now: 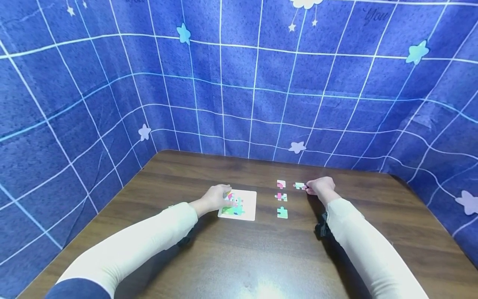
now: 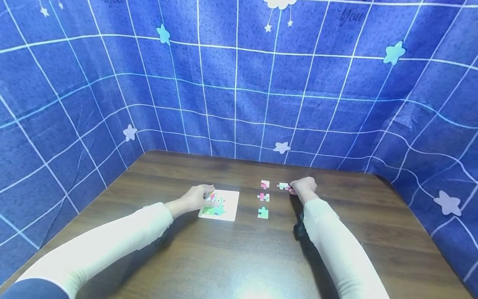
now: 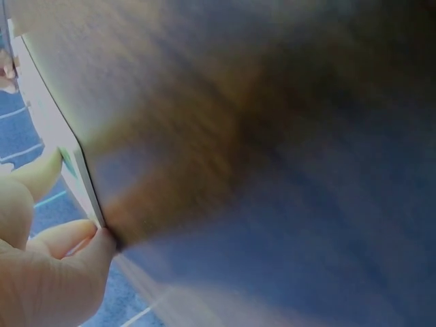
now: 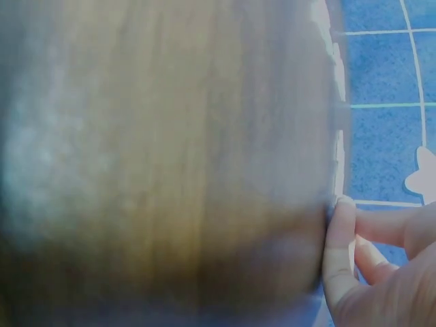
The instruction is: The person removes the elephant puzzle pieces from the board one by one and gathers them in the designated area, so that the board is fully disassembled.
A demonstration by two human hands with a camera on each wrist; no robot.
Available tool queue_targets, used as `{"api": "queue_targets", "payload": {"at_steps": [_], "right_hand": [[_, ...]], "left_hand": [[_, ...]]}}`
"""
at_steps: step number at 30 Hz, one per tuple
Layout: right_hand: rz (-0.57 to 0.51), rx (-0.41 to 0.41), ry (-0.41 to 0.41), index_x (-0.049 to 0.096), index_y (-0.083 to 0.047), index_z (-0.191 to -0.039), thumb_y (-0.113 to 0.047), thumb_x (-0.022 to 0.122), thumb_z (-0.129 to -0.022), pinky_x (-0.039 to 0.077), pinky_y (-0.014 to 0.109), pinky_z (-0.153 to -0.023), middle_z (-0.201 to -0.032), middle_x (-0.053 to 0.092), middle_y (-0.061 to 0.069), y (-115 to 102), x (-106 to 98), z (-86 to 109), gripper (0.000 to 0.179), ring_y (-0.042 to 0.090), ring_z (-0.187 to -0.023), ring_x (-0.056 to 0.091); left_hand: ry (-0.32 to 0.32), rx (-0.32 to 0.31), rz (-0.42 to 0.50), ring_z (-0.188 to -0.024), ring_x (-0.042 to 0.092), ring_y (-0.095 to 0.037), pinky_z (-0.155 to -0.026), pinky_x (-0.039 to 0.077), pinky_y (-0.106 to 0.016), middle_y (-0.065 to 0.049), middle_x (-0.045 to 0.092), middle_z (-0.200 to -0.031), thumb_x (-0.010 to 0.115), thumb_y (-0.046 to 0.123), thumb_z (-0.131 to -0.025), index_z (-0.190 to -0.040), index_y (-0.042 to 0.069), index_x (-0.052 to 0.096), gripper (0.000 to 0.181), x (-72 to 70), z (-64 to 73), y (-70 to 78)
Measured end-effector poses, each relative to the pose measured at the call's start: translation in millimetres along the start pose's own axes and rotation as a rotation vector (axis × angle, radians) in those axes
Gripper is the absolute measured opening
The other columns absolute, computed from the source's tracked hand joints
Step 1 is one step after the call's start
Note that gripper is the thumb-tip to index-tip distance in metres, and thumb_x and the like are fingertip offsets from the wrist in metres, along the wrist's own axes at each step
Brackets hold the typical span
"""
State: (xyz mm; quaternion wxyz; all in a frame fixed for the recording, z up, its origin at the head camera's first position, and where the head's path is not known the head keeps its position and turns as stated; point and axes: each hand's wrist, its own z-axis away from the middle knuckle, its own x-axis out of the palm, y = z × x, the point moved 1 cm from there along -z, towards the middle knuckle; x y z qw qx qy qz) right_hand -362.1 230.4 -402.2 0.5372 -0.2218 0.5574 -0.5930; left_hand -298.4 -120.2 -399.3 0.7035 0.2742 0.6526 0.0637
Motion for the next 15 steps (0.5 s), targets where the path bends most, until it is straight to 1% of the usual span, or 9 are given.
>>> {"api": "queue_targets", "payload": {"at_steps": [2,6,9,12,13,15], "right_hand": [[-0.007,-0.013,-0.001,0.054,0.017,-0.115,0.004,0.062,-0.081,0.055,0.019,-0.049,-0.040,0.058,0.000,0.3,-1.8,2.1,0.038,0.005,-0.037,0.059],[-0.047,-0.033,-0.015,0.057,0.018,-0.112,0.004,0.059,-0.082,0.055,0.020,-0.049,-0.041,0.058,0.002,-1.8,-0.4,4.5,0.033,0.006,-0.037,0.059],[-0.094,-0.023,-0.038,0.058,0.014,-0.101,0.006,0.058,-0.083,0.055,0.020,-0.048,-0.042,0.058,0.003,-4.4,4.7,6.8,0.020,0.006,-0.037,0.058],[-0.129,-0.020,-0.066,0.056,0.008,-0.091,0.007,0.059,-0.082,0.056,0.021,-0.048,-0.045,0.059,0.003,-5.5,10.0,9.5,0.009,0.007,-0.039,0.059],[-0.136,-0.023,-0.077,0.056,0.008,-0.091,0.008,0.058,-0.082,0.056,0.021,-0.049,-0.046,0.060,0.004,-5.9,11.7,11.1,0.009,0.007,-0.040,0.060],[-0.145,-0.031,-0.104,0.058,0.011,-0.095,0.009,0.058,-0.083,0.057,0.022,-0.050,-0.049,0.062,0.004,-6.8,15.4,14.4,0.012,0.008,-0.041,0.061]], "left_hand": [[-0.013,-0.002,-0.006,-0.138,0.039,-0.037,-0.116,0.030,-0.046,-0.019,0.047,-0.146,0.074,0.027,-0.085,-0.136,-0.005,0.051,0.064,-0.8,-0.6,1.1],[-0.038,0.000,-0.005,-0.140,0.037,-0.037,-0.117,0.029,-0.046,-0.020,0.045,-0.147,0.074,0.028,-0.086,-0.137,-0.007,0.049,0.066,-2.8,-1.7,2.3],[-0.057,-0.010,0.022,-0.141,0.035,-0.037,-0.117,0.028,-0.046,-0.019,0.043,-0.149,0.072,0.030,-0.087,-0.139,-0.007,0.047,0.068,-2.2,-1.4,-1.0],[-0.072,-0.015,0.044,-0.143,0.032,-0.036,-0.118,0.026,-0.046,-0.018,0.040,-0.151,0.072,0.032,-0.087,-0.141,-0.006,0.043,0.072,-1.1,-1.9,-4.7],[-0.073,-0.011,0.049,-0.143,0.032,-0.036,-0.119,0.026,-0.046,-0.019,0.039,-0.152,0.072,0.031,-0.087,-0.142,-0.006,0.042,0.073,-0.8,-2.0,-5.3],[-0.071,-0.010,0.067,-0.143,0.031,-0.036,-0.119,0.025,-0.045,-0.019,0.038,-0.152,0.074,0.031,-0.085,-0.143,-0.006,0.041,0.076,-0.2,-2.1,-5.8]]}}
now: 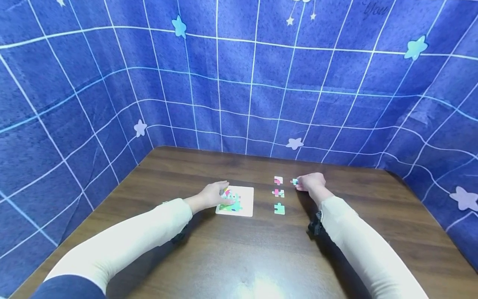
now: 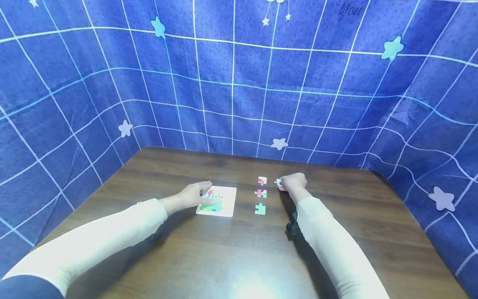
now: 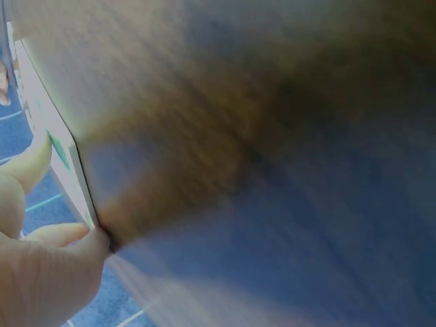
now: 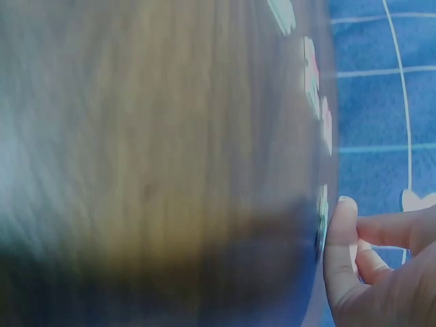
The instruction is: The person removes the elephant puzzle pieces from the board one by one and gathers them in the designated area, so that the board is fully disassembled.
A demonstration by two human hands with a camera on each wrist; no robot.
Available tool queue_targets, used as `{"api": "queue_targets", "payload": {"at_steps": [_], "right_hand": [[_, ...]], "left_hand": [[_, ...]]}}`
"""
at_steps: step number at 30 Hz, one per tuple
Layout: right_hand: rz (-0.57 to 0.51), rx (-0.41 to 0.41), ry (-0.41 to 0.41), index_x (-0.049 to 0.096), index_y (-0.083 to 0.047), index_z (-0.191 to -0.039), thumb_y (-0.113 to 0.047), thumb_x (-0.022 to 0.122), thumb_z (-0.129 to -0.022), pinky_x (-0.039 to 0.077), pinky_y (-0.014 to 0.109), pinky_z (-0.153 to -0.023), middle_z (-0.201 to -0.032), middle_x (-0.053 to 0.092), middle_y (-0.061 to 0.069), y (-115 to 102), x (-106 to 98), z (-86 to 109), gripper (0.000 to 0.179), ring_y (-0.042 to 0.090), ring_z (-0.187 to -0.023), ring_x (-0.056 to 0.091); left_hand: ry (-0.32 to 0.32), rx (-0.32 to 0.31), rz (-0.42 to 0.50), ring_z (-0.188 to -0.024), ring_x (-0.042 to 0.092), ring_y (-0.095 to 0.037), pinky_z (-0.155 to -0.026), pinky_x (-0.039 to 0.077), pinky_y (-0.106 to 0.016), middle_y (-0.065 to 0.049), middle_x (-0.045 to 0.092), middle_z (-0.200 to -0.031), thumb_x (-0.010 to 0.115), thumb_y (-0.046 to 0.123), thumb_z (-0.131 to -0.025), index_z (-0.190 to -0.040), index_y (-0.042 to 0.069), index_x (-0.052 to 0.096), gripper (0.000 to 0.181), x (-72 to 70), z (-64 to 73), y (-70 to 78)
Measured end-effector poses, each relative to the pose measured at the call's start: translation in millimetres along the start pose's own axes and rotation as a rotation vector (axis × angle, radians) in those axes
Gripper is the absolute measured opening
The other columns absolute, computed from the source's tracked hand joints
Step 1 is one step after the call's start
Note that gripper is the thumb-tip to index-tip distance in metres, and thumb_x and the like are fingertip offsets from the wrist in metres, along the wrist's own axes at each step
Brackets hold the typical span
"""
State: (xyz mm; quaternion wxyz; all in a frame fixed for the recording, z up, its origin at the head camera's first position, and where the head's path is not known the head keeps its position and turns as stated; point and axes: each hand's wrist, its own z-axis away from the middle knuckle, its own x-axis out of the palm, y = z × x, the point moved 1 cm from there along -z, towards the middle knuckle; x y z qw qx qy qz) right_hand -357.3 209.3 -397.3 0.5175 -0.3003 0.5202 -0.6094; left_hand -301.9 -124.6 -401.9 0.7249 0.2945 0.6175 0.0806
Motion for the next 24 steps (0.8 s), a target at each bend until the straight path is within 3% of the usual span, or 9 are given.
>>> {"api": "queue_targets", "payload": {"at_steps": [6,17,20,24], "right_hand": [[0.028,-0.028,-0.072,0.060,0.017,-0.114,0.007,0.059,-0.085,0.058,0.023,-0.055,-0.060,0.066,0.005,-2.2,14.2,12.6,0.031,0.008,-0.045,0.063],[0.020,-0.070,-0.191,0.058,0.019,-0.117,0.003,0.059,-0.088,0.060,0.027,-0.064,-0.091,0.071,0.026,-5.2,39.9,39.3,0.033,0.011,-0.054,0.065],[0.021,-0.068,-0.227,0.059,0.018,-0.118,0.003,0.058,-0.089,0.060,0.026,-0.063,-0.091,0.072,0.024,-5.5,46.9,45.3,0.032,0.010,-0.054,0.064],[-0.003,-0.085,-0.293,0.056,0.020,-0.120,0.008,0.053,-0.089,0.059,0.024,-0.061,-0.077,0.070,0.016,-8.3,56.1,53.5,0.033,0.009,-0.053,0.063]], "left_hand": [[0.018,0.014,0.017,-0.142,0.032,-0.037,-0.118,0.026,-0.046,-0.022,0.038,-0.151,0.077,0.030,-0.082,-0.142,-0.009,0.040,0.080,-1.5,4.4,1.4],[0.037,0.006,0.030,-0.141,0.035,-0.038,-0.117,0.029,-0.047,-0.022,0.040,-0.150,0.080,0.028,-0.080,-0.142,-0.007,0.042,0.081,2.6,12.6,-0.3],[0.029,0.006,0.013,-0.141,0.034,-0.037,-0.118,0.028,-0.046,-0.021,0.039,-0.151,0.080,0.028,-0.080,-0.142,-0.007,0.041,0.081,3.0,12.5,-1.2],[0.026,0.048,-0.051,-0.141,0.035,-0.038,-0.117,0.028,-0.045,-0.022,0.040,-0.150,0.079,0.029,-0.081,-0.141,-0.009,0.043,0.080,0.8,11.3,-0.1]]}}
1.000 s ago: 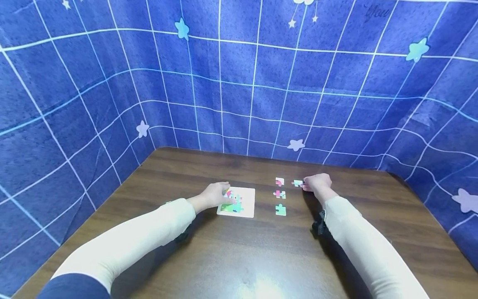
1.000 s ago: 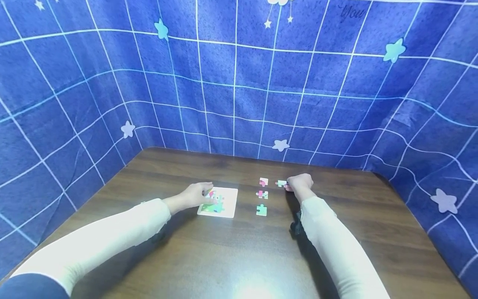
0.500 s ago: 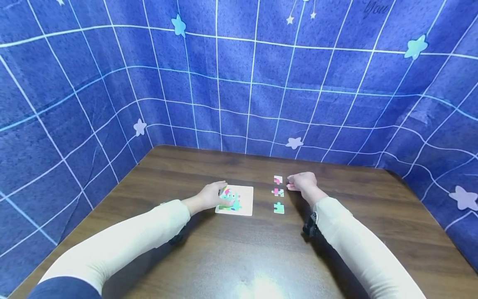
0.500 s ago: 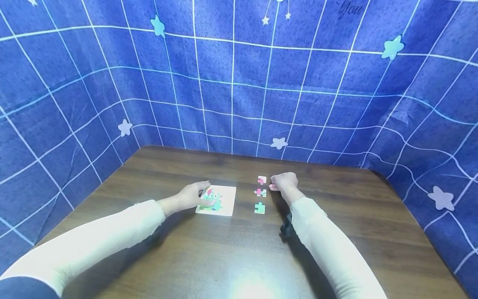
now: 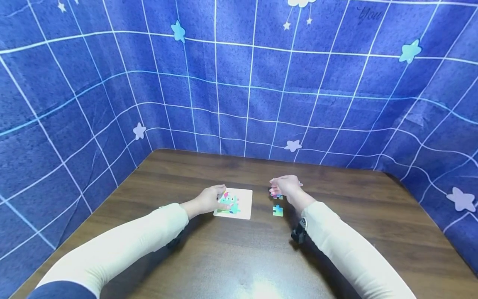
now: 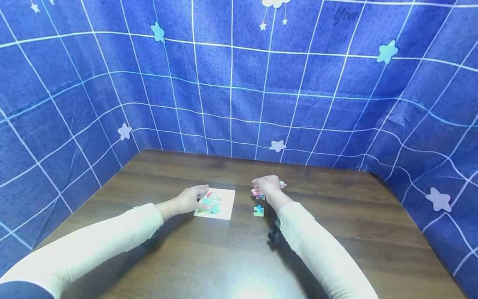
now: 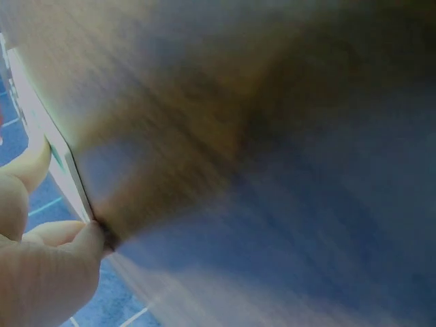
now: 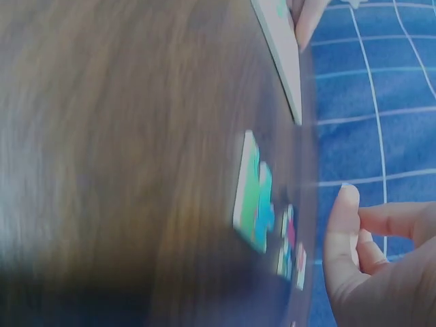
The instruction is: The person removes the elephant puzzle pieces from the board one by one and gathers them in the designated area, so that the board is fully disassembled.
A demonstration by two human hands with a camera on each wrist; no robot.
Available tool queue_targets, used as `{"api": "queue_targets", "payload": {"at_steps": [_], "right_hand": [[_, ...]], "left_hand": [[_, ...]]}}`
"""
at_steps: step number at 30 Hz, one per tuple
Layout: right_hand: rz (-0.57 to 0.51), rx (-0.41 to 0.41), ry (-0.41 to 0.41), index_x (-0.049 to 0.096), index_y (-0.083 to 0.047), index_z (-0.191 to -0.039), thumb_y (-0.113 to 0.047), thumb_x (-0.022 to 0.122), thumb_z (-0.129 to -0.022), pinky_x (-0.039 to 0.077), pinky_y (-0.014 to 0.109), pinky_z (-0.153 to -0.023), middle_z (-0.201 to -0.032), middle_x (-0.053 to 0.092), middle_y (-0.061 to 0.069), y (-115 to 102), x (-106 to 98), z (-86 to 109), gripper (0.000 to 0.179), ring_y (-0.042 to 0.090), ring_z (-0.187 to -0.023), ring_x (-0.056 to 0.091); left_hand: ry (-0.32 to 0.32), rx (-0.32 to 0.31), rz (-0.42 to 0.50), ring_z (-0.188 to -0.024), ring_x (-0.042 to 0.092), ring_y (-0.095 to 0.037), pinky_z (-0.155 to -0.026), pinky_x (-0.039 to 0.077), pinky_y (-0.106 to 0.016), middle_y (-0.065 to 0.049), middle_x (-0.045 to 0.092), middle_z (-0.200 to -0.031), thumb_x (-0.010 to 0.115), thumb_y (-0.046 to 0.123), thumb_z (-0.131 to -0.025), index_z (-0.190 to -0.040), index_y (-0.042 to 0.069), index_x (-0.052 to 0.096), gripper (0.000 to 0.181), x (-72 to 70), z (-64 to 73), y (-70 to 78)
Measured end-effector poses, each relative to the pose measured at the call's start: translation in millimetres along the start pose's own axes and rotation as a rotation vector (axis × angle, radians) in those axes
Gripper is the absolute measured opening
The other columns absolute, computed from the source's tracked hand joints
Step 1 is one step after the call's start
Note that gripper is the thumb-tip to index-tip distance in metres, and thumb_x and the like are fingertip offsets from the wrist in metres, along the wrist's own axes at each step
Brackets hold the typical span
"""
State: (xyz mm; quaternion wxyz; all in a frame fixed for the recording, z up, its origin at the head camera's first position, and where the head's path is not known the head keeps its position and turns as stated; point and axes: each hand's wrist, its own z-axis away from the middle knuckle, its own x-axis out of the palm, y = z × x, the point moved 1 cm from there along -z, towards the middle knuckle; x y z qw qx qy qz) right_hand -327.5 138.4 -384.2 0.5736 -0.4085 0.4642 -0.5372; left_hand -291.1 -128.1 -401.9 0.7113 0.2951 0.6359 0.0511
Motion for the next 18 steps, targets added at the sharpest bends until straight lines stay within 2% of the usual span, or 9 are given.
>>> {"api": "queue_targets", "payload": {"at_steps": [3,9,13,16,18], "right_hand": [[0.006,-0.006,-0.056,0.056,0.021,-0.119,0.010,0.051,-0.088,0.059,0.024,-0.063,-0.080,0.069,0.018,0.4,9.2,4.5,0.033,0.009,-0.054,0.063],[0.087,0.002,-0.182,0.060,0.017,-0.116,0.006,0.055,-0.091,0.060,0.029,-0.075,-0.105,0.068,0.029,2.4,30.9,8.7,0.028,0.013,-0.065,0.066],[0.107,-0.018,-0.254,0.060,0.018,-0.115,0.005,0.057,-0.091,0.058,0.036,-0.085,-0.107,0.066,0.033,5.0,43.9,8.9,0.027,0.028,-0.082,0.073],[0.126,-0.026,-0.271,0.061,0.018,-0.112,0.005,0.059,-0.090,0.056,0.038,-0.088,-0.108,0.067,0.032,6.5,52.3,9.5,0.025,0.033,-0.094,0.072],[0.145,-0.032,-0.266,0.063,0.017,-0.109,0.004,0.061,-0.090,0.057,0.037,-0.088,-0.107,0.068,0.030,6.5,57.8,10.4,0.023,0.033,-0.096,0.071]], "left_hand": [[-0.012,0.023,-0.022,-0.140,0.035,-0.039,-0.117,0.028,-0.046,-0.023,0.040,-0.150,0.078,0.029,-0.081,-0.140,-0.011,0.043,0.079,-0.3,0.3,1.0],[-0.032,0.001,-0.004,-0.143,0.031,-0.038,-0.118,0.026,-0.046,-0.022,0.036,-0.153,0.076,0.030,-0.083,-0.142,-0.009,0.040,0.080,-3.3,0.7,0.2],[-0.021,0.014,-0.022,-0.142,0.032,-0.037,-0.118,0.027,-0.045,-0.022,0.036,-0.152,0.076,0.030,-0.084,-0.143,-0.009,0.039,0.080,-3.1,1.1,0.6],[-0.014,0.037,-0.048,-0.141,0.035,-0.038,-0.117,0.029,-0.045,-0.024,0.038,-0.150,0.076,0.030,-0.083,-0.141,-0.011,0.040,0.080,-1.5,0.9,0.4],[-0.010,0.046,-0.063,-0.140,0.036,-0.038,-0.117,0.029,-0.045,-0.025,0.039,-0.150,0.076,0.031,-0.083,-0.141,-0.011,0.040,0.079,-0.4,0.4,-0.5]]}}
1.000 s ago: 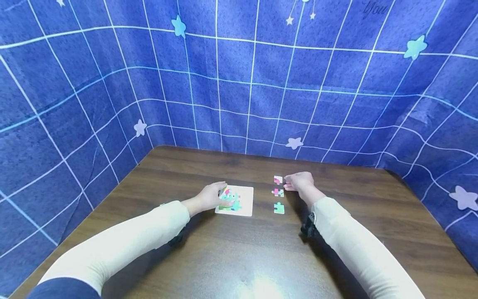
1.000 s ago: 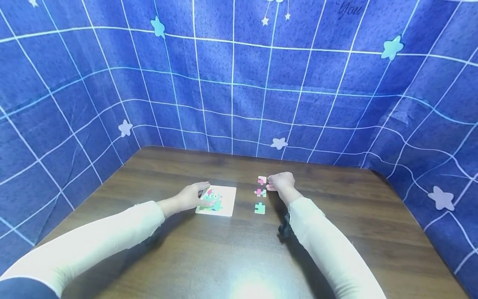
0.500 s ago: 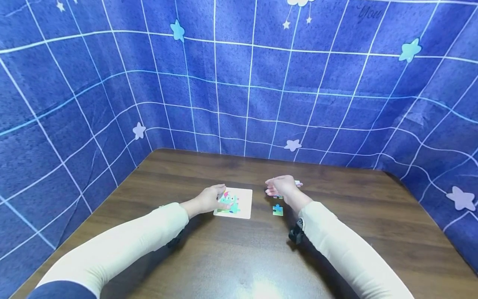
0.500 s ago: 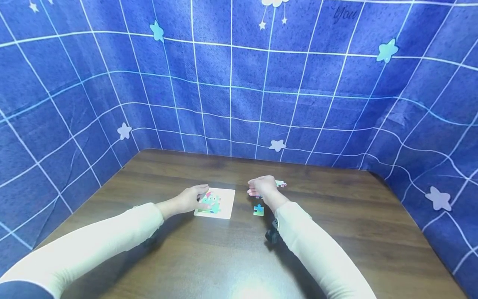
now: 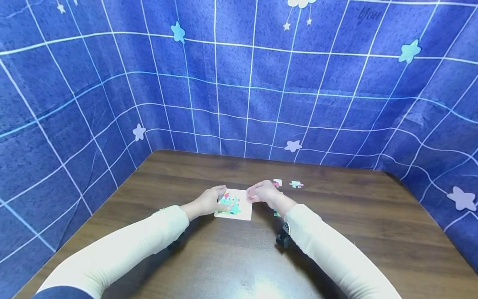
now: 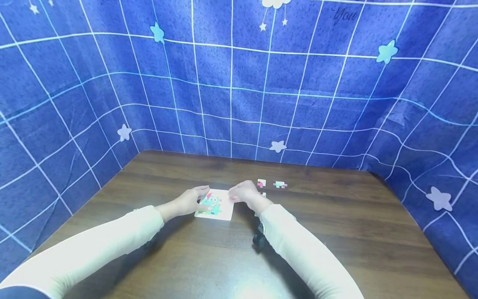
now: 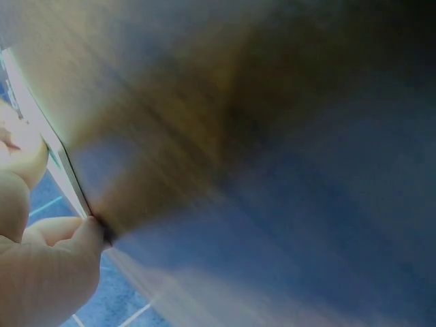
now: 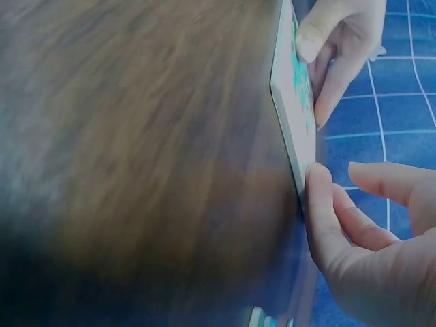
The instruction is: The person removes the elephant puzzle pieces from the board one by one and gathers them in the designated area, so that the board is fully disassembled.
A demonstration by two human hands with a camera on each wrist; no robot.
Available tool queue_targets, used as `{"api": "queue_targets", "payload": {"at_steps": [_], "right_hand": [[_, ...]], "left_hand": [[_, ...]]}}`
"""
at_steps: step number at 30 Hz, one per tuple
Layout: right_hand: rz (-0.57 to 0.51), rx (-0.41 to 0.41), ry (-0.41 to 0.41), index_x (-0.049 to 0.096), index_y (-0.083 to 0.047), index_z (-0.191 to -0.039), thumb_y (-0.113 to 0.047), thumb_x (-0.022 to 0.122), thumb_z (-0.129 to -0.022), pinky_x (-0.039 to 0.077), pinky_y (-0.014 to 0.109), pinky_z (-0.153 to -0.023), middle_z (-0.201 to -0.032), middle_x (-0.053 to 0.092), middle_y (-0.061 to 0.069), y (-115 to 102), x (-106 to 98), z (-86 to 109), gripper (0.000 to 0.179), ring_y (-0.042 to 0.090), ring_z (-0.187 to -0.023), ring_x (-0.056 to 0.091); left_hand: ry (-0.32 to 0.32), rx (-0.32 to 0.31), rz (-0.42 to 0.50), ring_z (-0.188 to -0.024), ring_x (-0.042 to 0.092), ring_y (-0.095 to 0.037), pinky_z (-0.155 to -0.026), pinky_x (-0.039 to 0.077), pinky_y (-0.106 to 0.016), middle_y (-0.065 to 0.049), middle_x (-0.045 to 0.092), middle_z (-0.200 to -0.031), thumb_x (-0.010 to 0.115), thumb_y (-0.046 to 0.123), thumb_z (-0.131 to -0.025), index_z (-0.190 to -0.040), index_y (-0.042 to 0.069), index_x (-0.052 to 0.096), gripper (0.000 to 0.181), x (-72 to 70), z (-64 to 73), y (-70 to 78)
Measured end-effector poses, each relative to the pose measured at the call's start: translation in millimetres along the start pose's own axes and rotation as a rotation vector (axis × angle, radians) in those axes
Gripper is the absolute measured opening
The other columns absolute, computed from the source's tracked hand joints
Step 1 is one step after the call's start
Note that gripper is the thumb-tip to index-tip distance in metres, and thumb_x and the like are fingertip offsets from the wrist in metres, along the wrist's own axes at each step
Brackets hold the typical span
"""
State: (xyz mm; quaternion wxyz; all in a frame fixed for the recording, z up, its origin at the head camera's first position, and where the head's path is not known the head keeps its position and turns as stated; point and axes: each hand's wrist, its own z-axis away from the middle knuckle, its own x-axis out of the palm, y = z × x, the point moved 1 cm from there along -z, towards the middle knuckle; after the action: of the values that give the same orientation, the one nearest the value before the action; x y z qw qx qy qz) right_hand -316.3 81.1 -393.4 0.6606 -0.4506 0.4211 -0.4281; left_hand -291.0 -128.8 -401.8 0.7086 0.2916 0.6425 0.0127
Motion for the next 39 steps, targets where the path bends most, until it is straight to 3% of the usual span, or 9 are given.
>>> {"api": "queue_targets", "payload": {"at_steps": [13,20,26,33,39], "right_hand": [[0.096,0.000,0.045,0.069,0.015,-0.096,0.009,0.065,-0.081,0.061,0.032,-0.073,-0.091,0.072,0.026,-4.9,27.0,2.8,0.016,0.020,-0.068,0.071],[0.198,-0.016,0.126,0.071,0.011,-0.088,0.008,0.072,-0.076,0.060,0.028,-0.064,-0.086,0.072,0.021,-3.8,34.5,1.7,0.012,0.011,-0.055,0.064],[0.240,-0.028,0.159,0.072,0.009,-0.083,0.009,0.076,-0.070,0.059,0.026,-0.058,-0.079,0.070,0.015,-3.4,39.1,0.7,0.013,0.010,-0.052,0.059],[0.280,0.002,0.193,0.073,0.005,-0.083,0.005,0.078,-0.071,0.057,0.023,-0.059,-0.087,0.069,0.014,-4.4,42.1,0.0,0.013,0.011,-0.057,0.059],[0.297,0.016,0.218,0.073,0.002,-0.080,0.003,0.079,-0.071,0.056,0.022,-0.057,-0.083,0.069,0.012,-2.5,42.5,-1.4,0.011,0.011,-0.056,0.060]], "left_hand": [[-0.005,0.012,-0.033,-0.140,0.037,-0.038,-0.116,0.031,-0.044,-0.025,0.040,-0.149,0.075,0.031,-0.084,-0.140,-0.011,0.042,0.077,4.1,-1.4,-3.1],[0.000,0.011,-0.029,-0.140,0.037,-0.038,-0.116,0.031,-0.044,-0.023,0.040,-0.150,0.076,0.029,-0.083,-0.139,-0.010,0.043,0.076,2.5,-1.0,0.3],[-0.008,0.009,-0.031,-0.138,0.038,-0.039,-0.115,0.031,-0.045,-0.024,0.040,-0.149,0.077,0.026,-0.083,-0.138,-0.011,0.044,0.074,-1.1,1.0,2.5],[0.007,0.014,-0.037,-0.136,0.041,-0.040,-0.114,0.033,-0.045,-0.025,0.042,-0.147,0.078,0.024,-0.081,-0.137,-0.012,0.046,0.074,-3.2,1.1,4.4],[-0.007,0.007,-0.039,-0.136,0.041,-0.041,-0.114,0.033,-0.046,-0.025,0.042,-0.148,0.078,0.023,-0.082,-0.137,-0.012,0.046,0.072,-3.6,2.2,6.8]]}}
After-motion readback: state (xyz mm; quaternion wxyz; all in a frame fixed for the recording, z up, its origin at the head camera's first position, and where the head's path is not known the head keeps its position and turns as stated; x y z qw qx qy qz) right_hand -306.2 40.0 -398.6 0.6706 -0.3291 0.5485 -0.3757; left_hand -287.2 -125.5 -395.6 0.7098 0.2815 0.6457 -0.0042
